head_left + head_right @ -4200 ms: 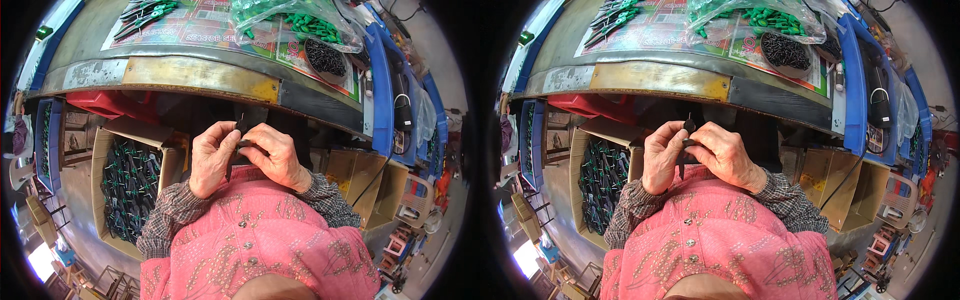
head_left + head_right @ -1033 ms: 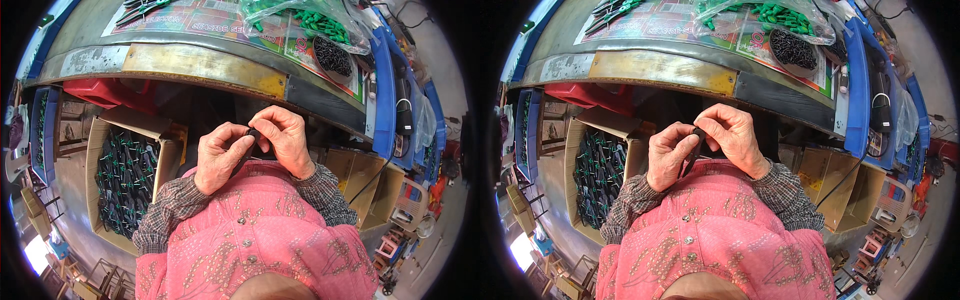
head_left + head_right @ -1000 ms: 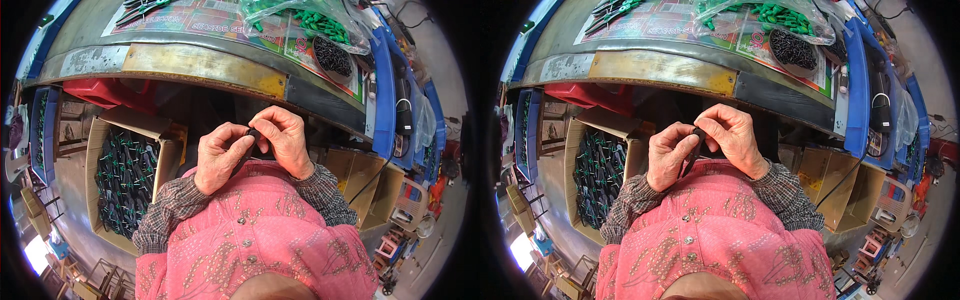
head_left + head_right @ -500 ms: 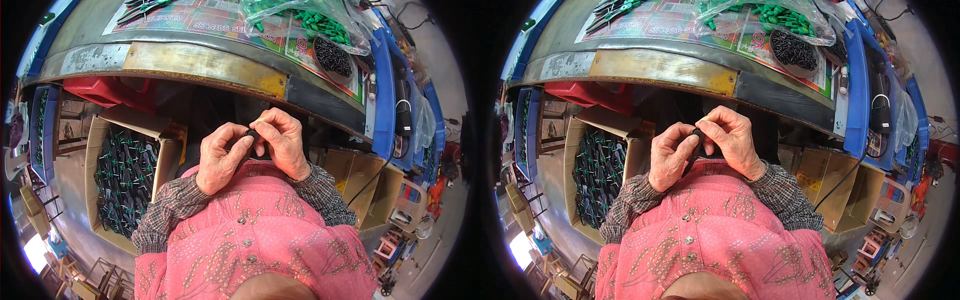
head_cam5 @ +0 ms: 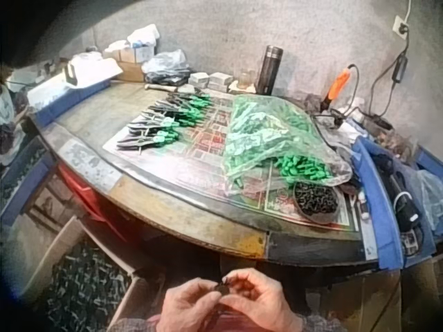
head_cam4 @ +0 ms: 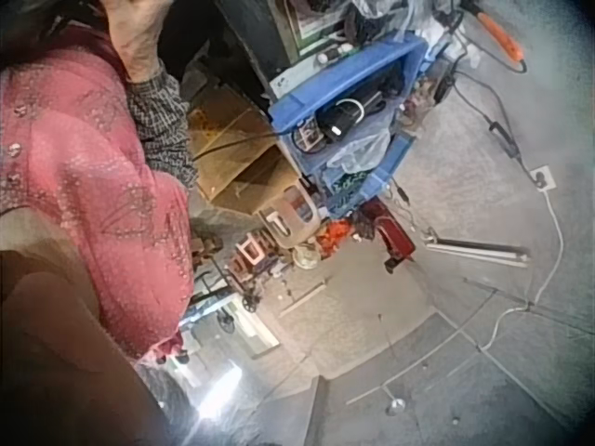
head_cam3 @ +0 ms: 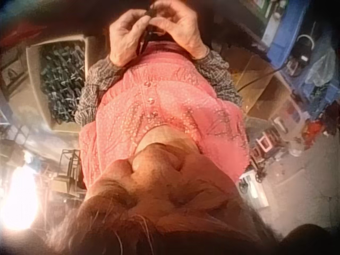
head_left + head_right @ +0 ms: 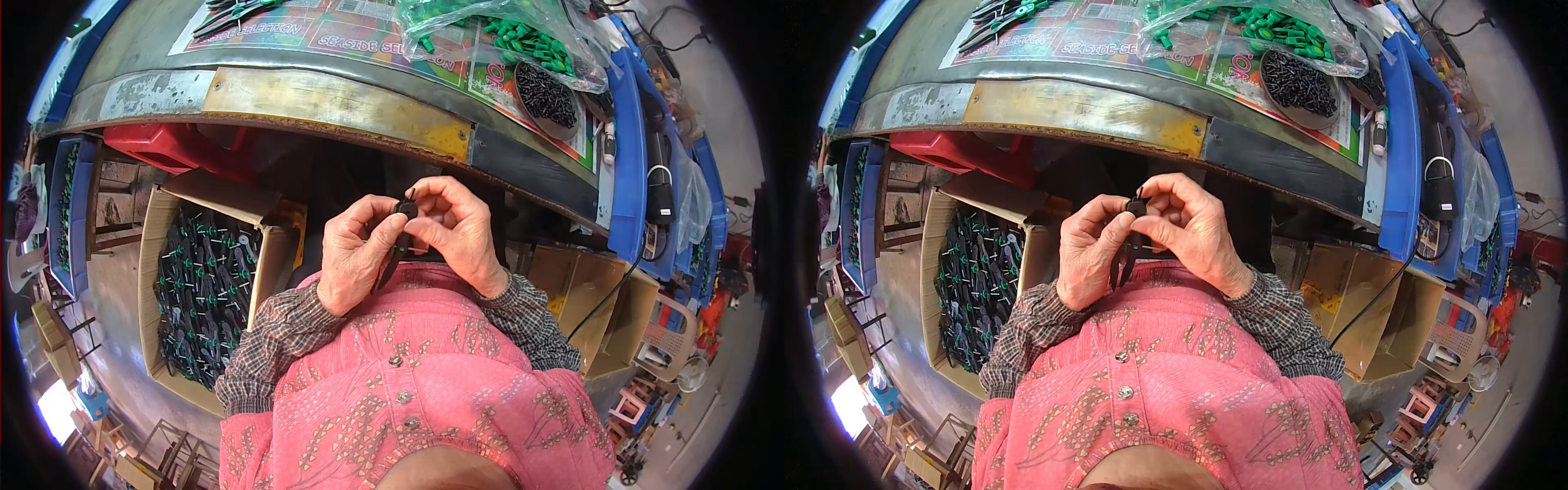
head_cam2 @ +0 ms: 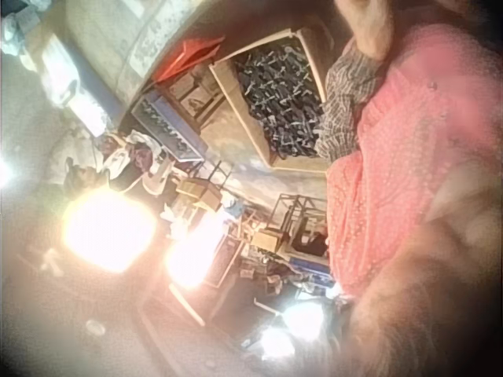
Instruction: The person assembles drawing compasses by hand, taking plastic legs from a cardboard box, fitting green caps, pins, and adjustment knobs onto them, and laying the assembled compasses on the table.
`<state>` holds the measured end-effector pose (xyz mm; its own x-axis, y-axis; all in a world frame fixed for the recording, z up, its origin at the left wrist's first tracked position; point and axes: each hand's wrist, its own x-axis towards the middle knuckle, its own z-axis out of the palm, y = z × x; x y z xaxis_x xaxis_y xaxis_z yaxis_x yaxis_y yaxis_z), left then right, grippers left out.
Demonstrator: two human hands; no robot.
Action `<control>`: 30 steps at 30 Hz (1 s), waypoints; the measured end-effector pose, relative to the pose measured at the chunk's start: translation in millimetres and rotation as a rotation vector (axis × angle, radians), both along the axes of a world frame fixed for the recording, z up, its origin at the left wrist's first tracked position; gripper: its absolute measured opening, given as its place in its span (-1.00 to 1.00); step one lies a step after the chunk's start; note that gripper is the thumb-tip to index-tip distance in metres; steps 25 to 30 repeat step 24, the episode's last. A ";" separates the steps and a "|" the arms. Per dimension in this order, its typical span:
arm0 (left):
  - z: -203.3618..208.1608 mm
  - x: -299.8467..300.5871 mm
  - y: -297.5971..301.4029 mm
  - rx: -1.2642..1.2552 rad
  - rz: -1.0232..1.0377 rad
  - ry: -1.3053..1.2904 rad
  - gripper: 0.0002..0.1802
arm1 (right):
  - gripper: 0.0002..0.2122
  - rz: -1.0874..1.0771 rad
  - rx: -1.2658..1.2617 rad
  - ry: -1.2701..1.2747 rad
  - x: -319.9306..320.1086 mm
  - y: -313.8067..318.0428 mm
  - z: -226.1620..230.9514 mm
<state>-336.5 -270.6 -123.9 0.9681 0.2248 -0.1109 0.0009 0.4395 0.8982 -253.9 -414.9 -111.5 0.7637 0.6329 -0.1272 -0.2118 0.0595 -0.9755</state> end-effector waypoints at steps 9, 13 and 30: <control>-12.0 -1.6 1.3 0.033 0.023 0.039 -0.81 | -0.68 0.035 -0.116 -0.081 -5.5 1.4 4.4; -12.9 -3.1 0.4 0.048 0.061 0.008 -0.80 | -0.69 0.035 -0.081 -0.008 -5.3 3.1 4.1; -5.1 -2.0 9.2 -0.091 -0.050 0.057 -0.82 | -0.66 0.118 -0.122 -0.036 0.6 1.6 4.5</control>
